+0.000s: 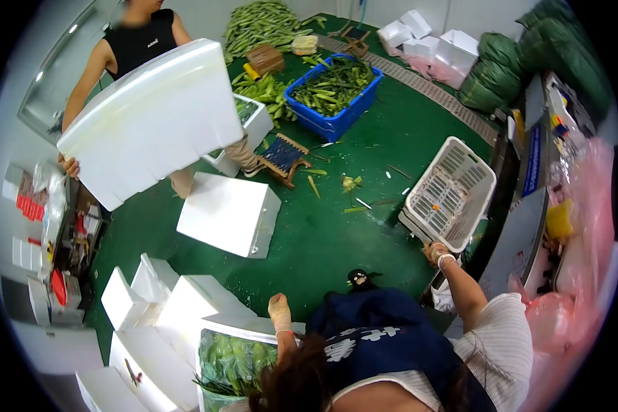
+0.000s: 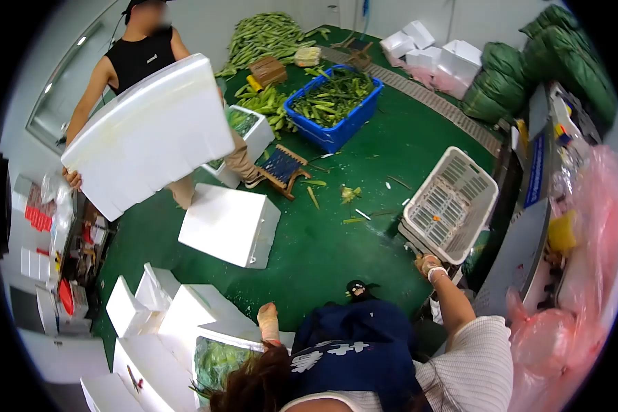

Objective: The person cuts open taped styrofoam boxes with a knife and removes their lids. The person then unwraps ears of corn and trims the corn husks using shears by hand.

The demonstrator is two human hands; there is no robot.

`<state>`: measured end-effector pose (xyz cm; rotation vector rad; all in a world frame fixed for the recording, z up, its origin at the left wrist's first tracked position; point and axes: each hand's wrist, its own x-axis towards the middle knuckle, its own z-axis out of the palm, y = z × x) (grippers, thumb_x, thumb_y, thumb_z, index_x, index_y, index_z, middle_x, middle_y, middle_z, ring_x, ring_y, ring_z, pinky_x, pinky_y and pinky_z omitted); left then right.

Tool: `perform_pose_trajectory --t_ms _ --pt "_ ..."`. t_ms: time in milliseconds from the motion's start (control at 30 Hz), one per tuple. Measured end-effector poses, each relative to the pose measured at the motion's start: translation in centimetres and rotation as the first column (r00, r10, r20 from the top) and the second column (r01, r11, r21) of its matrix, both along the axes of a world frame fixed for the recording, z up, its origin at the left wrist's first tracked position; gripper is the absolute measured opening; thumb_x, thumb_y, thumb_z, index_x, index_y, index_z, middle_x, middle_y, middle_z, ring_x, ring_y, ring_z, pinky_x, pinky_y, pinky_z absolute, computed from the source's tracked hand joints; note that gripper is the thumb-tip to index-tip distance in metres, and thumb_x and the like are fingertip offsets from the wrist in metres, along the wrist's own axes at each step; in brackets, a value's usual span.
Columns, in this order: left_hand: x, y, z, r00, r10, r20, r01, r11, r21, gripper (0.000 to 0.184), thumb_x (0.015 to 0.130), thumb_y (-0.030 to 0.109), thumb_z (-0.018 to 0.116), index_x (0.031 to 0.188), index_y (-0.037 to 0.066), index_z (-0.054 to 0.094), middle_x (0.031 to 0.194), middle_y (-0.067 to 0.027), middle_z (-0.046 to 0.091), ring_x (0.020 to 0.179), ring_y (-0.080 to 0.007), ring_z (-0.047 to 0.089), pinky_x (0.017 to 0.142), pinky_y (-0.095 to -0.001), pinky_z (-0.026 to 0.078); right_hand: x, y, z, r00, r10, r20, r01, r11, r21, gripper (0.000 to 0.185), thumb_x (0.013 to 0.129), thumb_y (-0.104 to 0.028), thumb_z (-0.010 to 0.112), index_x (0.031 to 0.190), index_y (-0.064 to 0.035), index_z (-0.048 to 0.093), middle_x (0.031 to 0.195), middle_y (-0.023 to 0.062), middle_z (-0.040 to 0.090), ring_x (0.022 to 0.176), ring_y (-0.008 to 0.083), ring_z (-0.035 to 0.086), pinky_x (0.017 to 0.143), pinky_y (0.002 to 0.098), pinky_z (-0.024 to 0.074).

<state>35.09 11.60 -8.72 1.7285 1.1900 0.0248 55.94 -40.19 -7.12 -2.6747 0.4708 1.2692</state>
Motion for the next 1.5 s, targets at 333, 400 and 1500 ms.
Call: perform_pose_trajectory --t_ms 333,400,1500 --pt "1.5 -0.1 4.4 0.971 -0.212 -0.109 0.217 0.976 0.035 0.026 0.077 0.021 0.046 0.070 -0.002 0.059 0.061 -0.0091 0.056 0.054 -0.0212 0.048 0.052 -0.0374 0.037 -3.5 3.4 2.0 0.948 -0.201 0.248 0.158 0.971 0.182 0.035 0.081 -0.035 0.056 0.096 -0.0041 0.063 0.092 0.0196 0.065 0.088 0.0347 0.063 0.072 0.0395 0.0481" --pt "1.9 -0.3 4.7 0.971 -0.196 -0.135 0.201 0.980 0.018 0.027 0.077 0.022 0.048 0.074 0.000 0.061 0.065 -0.0089 0.059 0.056 -0.0195 0.051 0.054 -0.0337 0.039 -3.8 0.8 -4.3 0.936 -0.019 0.351 -0.044 0.985 0.170 0.035 0.081 -0.035 0.055 0.094 -0.0041 0.064 0.091 0.0204 0.065 0.088 0.0356 0.063 0.074 0.0396 0.0484" --pt "7.5 -5.9 6.6 0.848 -0.489 -0.203 0.512 0.856 0.077 0.033 0.080 0.025 0.053 0.093 -0.002 0.066 0.079 -0.0179 0.066 0.072 -0.0265 0.062 0.070 -0.0349 0.047 -10.3 -2.5 -10.2 0.946 -0.044 0.323 0.008 0.994 0.113 0.035 0.083 -0.042 0.048 0.090 -0.0121 0.065 0.097 0.0152 0.065 0.092 0.0333 0.062 0.077 0.0418 0.0491"
